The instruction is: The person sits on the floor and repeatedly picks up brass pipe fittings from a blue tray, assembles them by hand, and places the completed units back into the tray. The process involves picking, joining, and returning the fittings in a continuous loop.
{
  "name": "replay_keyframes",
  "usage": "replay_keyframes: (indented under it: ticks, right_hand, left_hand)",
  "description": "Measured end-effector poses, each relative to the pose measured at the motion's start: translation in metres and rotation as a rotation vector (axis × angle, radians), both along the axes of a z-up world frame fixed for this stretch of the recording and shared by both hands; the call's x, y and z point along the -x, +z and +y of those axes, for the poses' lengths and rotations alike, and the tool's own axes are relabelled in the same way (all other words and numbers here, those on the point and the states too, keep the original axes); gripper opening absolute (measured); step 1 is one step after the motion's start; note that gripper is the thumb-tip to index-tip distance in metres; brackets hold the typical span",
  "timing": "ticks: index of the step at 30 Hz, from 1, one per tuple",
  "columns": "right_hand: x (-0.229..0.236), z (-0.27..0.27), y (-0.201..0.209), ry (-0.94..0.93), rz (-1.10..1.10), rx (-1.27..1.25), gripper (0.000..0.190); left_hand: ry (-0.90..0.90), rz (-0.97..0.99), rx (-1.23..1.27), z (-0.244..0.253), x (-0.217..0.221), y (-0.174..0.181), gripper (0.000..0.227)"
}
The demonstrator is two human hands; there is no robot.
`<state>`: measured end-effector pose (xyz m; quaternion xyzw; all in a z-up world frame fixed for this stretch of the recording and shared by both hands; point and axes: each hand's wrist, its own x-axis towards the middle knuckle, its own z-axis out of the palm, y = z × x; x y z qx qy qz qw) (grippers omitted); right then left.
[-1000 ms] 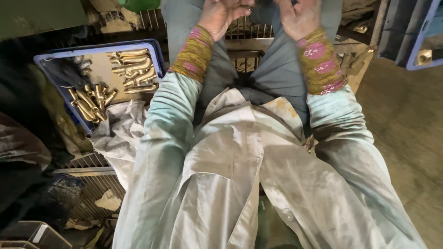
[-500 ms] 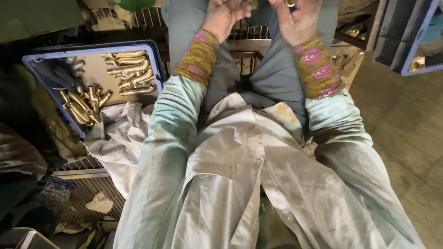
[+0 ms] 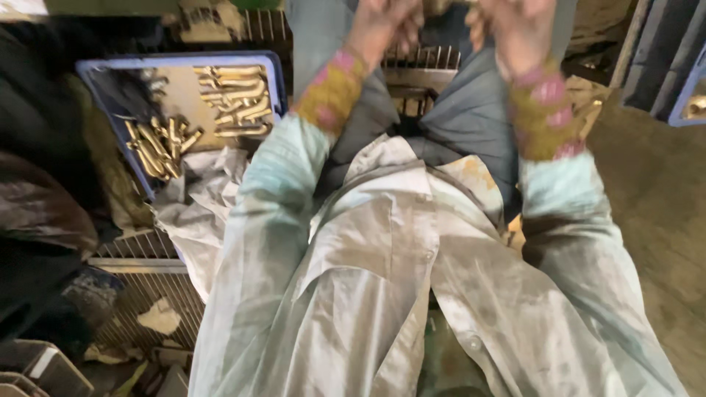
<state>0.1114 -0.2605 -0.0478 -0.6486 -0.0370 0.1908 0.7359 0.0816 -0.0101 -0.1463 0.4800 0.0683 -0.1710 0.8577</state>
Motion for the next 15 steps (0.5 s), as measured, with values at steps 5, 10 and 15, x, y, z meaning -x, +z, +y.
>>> replay_keyframes:
  ticks: [5,10,15]
  right_hand:
    - [0.073,0.005,0.075,-0.048,-0.585,0.337,0.032]
    - [0.083,0.009,0.112,-0.127,-0.846,0.338,0.027]
    - [0.07,0.006,0.105,-0.132,-0.927,0.265,0.026]
  left_hand:
    - [-0.094,-0.222,0.092,0.012,0.054,0.099,0.026]
    - [-0.176,-0.36,0.057,0.013,0.061,0.158,0.036]
    - [-0.186,-0.362,0.043,0.013,0.056,0.154,0.036]
